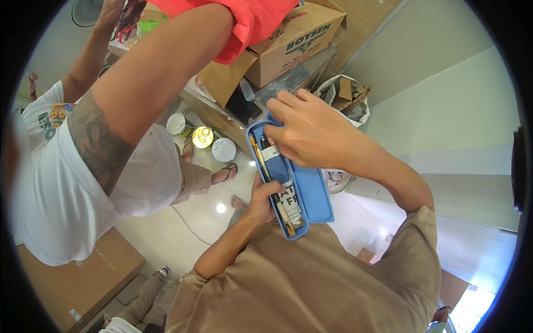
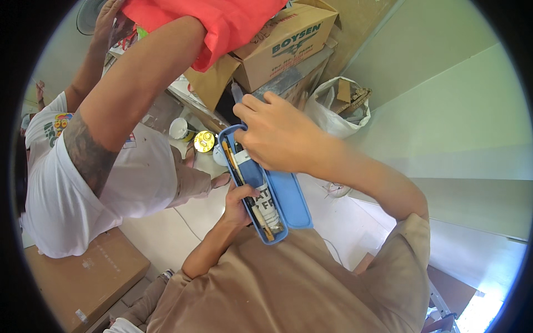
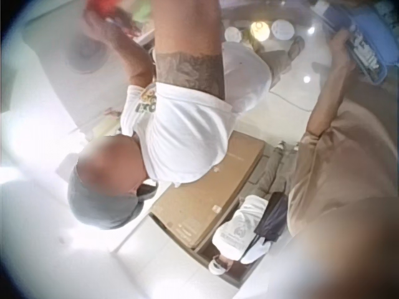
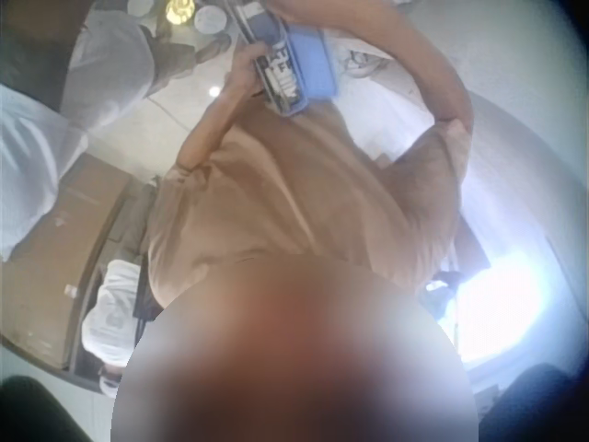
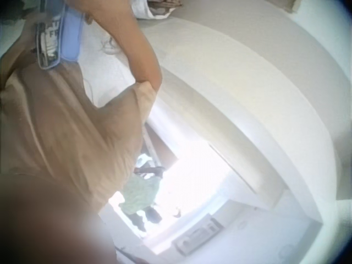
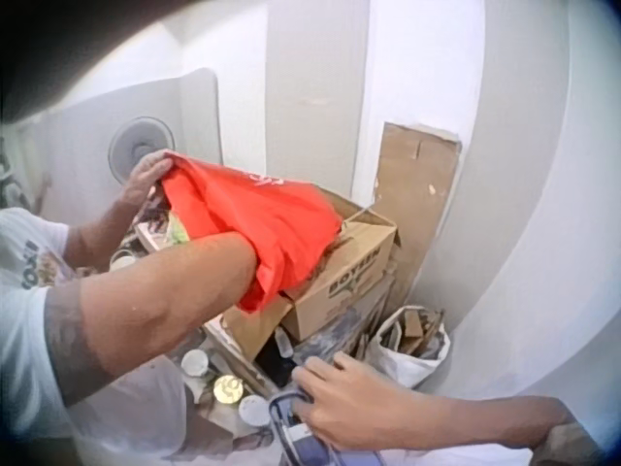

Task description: The person selects a paintbrush from a blue case, opens a small paint container, and walks through a room with other workers. They then pour a liquid from a small bottle into a paint bucket and stir the mixture with a roller.

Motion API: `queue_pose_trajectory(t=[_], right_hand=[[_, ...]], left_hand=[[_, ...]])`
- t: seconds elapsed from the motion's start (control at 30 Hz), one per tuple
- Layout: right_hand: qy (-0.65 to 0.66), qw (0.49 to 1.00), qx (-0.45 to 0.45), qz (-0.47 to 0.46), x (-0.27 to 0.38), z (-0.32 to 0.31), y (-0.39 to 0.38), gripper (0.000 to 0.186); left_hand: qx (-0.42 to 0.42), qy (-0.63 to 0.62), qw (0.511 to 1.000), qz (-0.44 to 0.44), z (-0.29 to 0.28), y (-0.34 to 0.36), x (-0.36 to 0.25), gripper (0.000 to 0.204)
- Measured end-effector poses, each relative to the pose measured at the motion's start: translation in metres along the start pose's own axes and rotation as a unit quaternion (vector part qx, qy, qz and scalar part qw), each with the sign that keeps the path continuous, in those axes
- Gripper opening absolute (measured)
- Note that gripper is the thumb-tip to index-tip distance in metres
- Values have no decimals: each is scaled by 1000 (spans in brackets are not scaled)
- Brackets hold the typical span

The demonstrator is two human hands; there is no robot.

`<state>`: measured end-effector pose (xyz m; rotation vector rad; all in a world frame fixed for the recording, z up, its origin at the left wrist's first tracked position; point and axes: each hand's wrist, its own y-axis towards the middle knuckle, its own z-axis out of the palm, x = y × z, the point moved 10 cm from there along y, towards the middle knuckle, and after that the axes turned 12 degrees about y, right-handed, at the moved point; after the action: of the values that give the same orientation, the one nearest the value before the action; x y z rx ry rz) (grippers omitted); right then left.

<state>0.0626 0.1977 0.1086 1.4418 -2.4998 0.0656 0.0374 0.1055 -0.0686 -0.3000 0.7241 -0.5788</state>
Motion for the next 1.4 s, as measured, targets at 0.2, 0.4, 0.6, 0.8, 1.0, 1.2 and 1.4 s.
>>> queue_pose_trajectory(t=[0.2, 0.4, 0.6, 0.8, 1.0, 1.2, 1.4], right_hand=[[35, 992, 120, -16, -27, 7, 5, 19], [164, 935, 307, 70, -52, 17, -16, 11], [241, 923, 283, 99, -53, -3, -14, 7], [417, 873, 203, 151, -97, -31, -15, 8], [530, 827, 126, 139, -122, -22, -14, 19], [359, 927, 104, 24, -77, -13, -20, 24], [393, 910, 129, 29, -78, -8, -26, 16]], left_hand=[[24, 58, 997, -48, 14, 7, -2, 57], [78, 69, 990, -99, 14, 11, 10, 61], [120, 57, 986, -96, 18, 6, 16, 63], [105, 71, 985, -116, 17, 6, 12, 67], [83, 64, 987, -123, 18, 13, 0, 69], [54, 47, 988, -133, 14, 1, 4, 66], [24, 34, 989, -142, 10, 3, 6, 65]])
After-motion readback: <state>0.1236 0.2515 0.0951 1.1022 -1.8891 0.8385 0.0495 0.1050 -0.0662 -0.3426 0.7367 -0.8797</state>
